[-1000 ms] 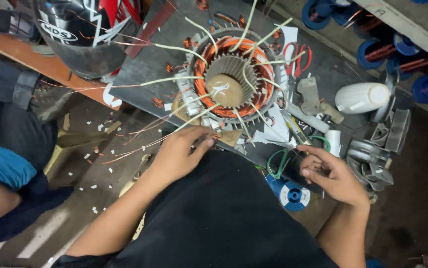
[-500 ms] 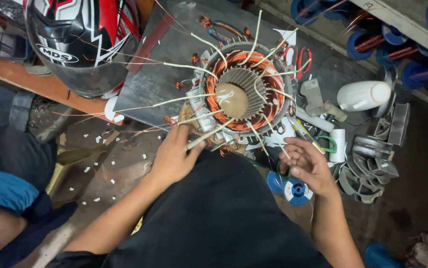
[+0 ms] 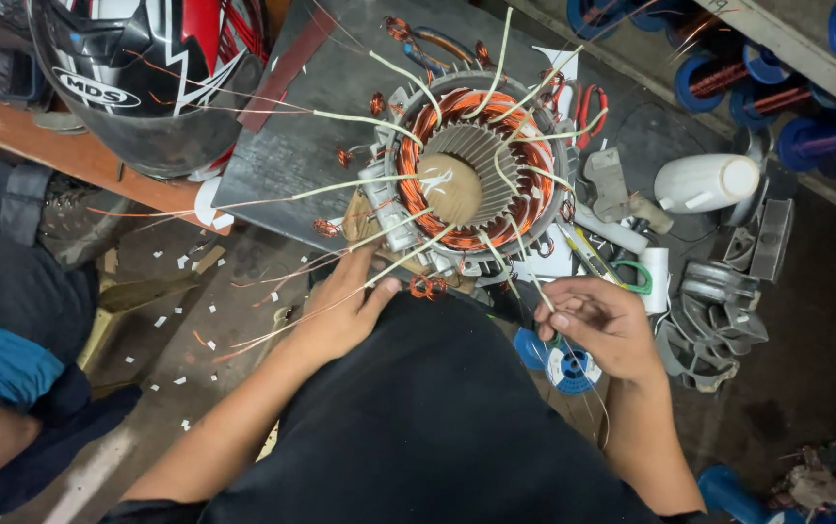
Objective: The person is performing the intricate task of winding and connecting copper wires to a motor stator, including stripping wire ends and organizing the connections.
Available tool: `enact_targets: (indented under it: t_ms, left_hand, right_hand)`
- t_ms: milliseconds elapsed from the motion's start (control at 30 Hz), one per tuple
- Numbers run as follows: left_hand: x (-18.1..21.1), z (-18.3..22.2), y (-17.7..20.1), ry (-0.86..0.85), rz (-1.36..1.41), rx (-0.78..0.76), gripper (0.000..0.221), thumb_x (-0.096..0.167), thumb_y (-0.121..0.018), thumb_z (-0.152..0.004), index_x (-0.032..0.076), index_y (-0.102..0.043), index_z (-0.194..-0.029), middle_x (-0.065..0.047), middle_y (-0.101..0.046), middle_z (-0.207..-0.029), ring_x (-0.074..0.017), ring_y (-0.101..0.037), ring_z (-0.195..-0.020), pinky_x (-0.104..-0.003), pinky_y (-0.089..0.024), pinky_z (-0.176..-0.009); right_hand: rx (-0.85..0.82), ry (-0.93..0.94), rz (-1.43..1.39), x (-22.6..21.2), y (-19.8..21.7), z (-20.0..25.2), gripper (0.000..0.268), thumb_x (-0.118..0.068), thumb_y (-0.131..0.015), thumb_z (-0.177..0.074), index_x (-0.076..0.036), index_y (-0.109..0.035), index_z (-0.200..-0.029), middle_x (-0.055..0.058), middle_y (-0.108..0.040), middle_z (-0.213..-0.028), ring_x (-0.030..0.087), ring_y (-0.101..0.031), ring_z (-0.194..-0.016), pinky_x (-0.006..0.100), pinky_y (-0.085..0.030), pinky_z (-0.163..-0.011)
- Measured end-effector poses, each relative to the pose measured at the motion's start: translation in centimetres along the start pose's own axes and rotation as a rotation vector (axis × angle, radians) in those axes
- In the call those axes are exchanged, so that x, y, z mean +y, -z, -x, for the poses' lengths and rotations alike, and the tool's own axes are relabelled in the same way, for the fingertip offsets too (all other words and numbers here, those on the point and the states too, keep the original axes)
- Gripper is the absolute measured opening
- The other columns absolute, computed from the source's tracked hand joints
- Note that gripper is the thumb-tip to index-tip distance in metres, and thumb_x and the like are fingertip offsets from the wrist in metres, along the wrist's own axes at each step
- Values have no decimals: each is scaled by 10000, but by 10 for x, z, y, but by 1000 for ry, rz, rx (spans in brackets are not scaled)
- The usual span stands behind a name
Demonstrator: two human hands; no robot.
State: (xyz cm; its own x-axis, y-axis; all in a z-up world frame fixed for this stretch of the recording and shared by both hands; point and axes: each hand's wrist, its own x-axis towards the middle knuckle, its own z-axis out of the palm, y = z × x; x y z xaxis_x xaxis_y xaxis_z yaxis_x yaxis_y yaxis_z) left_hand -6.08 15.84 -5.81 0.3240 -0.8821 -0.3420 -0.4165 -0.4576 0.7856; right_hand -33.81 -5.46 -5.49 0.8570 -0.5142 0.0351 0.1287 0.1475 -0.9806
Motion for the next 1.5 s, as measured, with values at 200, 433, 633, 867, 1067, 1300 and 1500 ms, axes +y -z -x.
enact_targets:
  t_ms: [200, 433, 633, 867, 1067, 1300, 1500]
  left_hand:
    - [41, 33, 29, 76, 95, -290, 694, 379, -416, -1011, 13, -192, -1557, -320, -418, -1469, -473, -477, -1327, -600, -385, -1074]
    - [106, 6, 18, -804, -401, 128, 416, 140, -571, -944, 66, -570, -1354, -240, -631, -1205, -441, -603, -1133, -537, -513, -842]
    - [96, -71, -32, -1151, -533, 514, 159, 31, -576, -940, 123, -562, -1069, -49, -487, -939, -279, -510, -944, -427, -422, -793]
    - [88, -77, -33, -1176, -446, 585, 169, 154, -403, -1044, 119, -566, -1010, -77, -510, -984, -301, -549, -969, -388, -420, -736]
    - [81, -88, -23, -1061, -255, 514, 208, 275, -489, -1014, 110, -599, -953, -49, -581, -1040, -292, -608, -952, -387, -475, -707]
    - [107, -86, -8, -998, -411, 264, 196, 129, -699, -861, 47, -641, -1030, -122, -588, -1024, -350, -588, -997, -438, -493, -735]
    - [167, -134, 18, -1003, -471, 111, 372, -68, -641, -763, -41, -676, -1132, -251, -645, -1037, -433, -653, -880, -504, -517, -686]
  right_hand:
    - [-25, 5, 46, -1, 16, -6, 319, 73, -619, -845, 169, -604, -1149, 271, -731, -866, 270, -757, -715, 370, -620, -665]
    - [-173, -26, 337, -36, 5, -32, 326, 55, -693, -815, 87, -658, -1137, 203, -766, -888, 258, -767, -786, 423, -592, -768]
    - [-30, 1, 720, -66, 6, -88, 387, -43, -756, -857, -12, -596, -1208, 128, -682, -1007, 205, -671, -850, 386, -519, -769]
    - [-33, 418, 980, -66, -31, -149, 157, -187, -754, -993, -36, -720, -1019, 145, -675, -800, 389, -663, -730, 457, -479, -602]
    - [423, 196, -52, 48, 32, 5, 154, -144, -616, -962, -4, -621, -1028, 285, -700, -1088, 369, -720, -989, 405, -628, -776]
    - [555, -32, -754, 170, 11, -9, 178, -275, -536, -1043, -102, -572, -1065, 6, -651, -793, 122, -712, -718, 170, -587, -634]
    - [535, -140, -1020, 150, 4, 6, 276, -341, -610, -1000, -71, -670, -993, 111, -761, -853, 186, -753, -715, 288, -636, -597]
